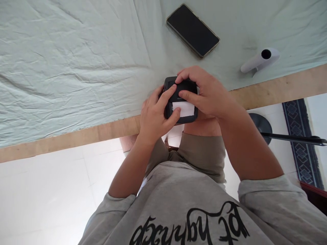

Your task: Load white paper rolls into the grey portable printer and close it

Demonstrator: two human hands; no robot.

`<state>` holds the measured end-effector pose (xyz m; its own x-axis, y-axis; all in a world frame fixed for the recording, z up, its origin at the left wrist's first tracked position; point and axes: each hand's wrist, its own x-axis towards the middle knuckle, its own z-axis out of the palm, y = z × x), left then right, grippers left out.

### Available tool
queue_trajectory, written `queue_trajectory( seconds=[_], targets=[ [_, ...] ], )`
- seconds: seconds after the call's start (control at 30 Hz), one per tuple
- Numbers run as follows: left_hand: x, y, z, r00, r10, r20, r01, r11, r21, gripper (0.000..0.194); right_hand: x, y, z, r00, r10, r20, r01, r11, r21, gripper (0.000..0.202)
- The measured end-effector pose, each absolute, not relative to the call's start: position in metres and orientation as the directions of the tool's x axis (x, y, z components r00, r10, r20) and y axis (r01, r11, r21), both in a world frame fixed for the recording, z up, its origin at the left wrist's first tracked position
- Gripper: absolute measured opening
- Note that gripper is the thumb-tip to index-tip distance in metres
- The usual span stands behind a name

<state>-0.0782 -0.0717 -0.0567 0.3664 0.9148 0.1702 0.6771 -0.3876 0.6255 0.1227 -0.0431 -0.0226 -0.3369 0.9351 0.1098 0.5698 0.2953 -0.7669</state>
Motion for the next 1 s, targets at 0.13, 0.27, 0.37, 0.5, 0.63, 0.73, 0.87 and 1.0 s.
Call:
queue_trajectory(
  seconds=[0.13, 0.27, 0.37, 0.5, 0.63, 0.73, 0.87, 1.0],
  targets=[
    [-0.078, -0.07, -0.058, 0.375, 0.908, 0.189, 0.654, -0.403, 0.64, 0.06, 0.121, -0.043, -0.018, -0.34, 0.934, 0.11, 0.579, 0.3, -0.758, 0.021],
    [-0.077, -0.07, -0.058, 0.362, 0.911, 0.2, 0.649, -0.4, 0.648, 0.064, 0.122, -0.043, -0.018, -0.335, 0.936, 0.111, 0.588, 0.3, -0.751, 0.021],
    [-0.078, -0.071, -0.058, 0.372, 0.907, 0.196, 0.658, -0.407, 0.633, 0.069, 0.124, -0.045, -0.029, -0.301, 0.946, 0.118, 0.564, 0.277, -0.778, 0.022],
    [-0.081, -0.071, -0.06, 0.413, 0.895, 0.17, 0.66, -0.423, 0.621, 0.081, 0.125, -0.052, -0.051, -0.181, 0.961, 0.211, 0.504, 0.274, -0.819, 0.029],
    [-0.081, -0.072, -0.062, 0.401, 0.906, 0.136, 0.676, -0.393, 0.623, 0.093, 0.125, -0.058, -0.063, -0.075, 0.956, 0.284, 0.547, 0.277, -0.79, 0.04],
    [-0.079, -0.072, -0.061, 0.386, 0.916, 0.105, 0.705, -0.367, 0.607, 0.092, 0.124, -0.059, -0.063, -0.061, 0.956, 0.286, 0.57, 0.269, -0.776, 0.047],
    [-0.078, -0.074, -0.057, 0.401, 0.913, 0.071, 0.742, -0.37, 0.559, 0.096, 0.122, -0.06, -0.058, -0.031, 0.959, 0.283, 0.582, 0.247, -0.774, 0.048],
    [-0.083, -0.078, -0.055, 0.457, 0.887, 0.065, 0.75, -0.423, 0.509, 0.11, 0.121, -0.062, -0.058, 0.028, 0.969, 0.247, 0.595, 0.182, -0.783, 0.045]
  ],
)
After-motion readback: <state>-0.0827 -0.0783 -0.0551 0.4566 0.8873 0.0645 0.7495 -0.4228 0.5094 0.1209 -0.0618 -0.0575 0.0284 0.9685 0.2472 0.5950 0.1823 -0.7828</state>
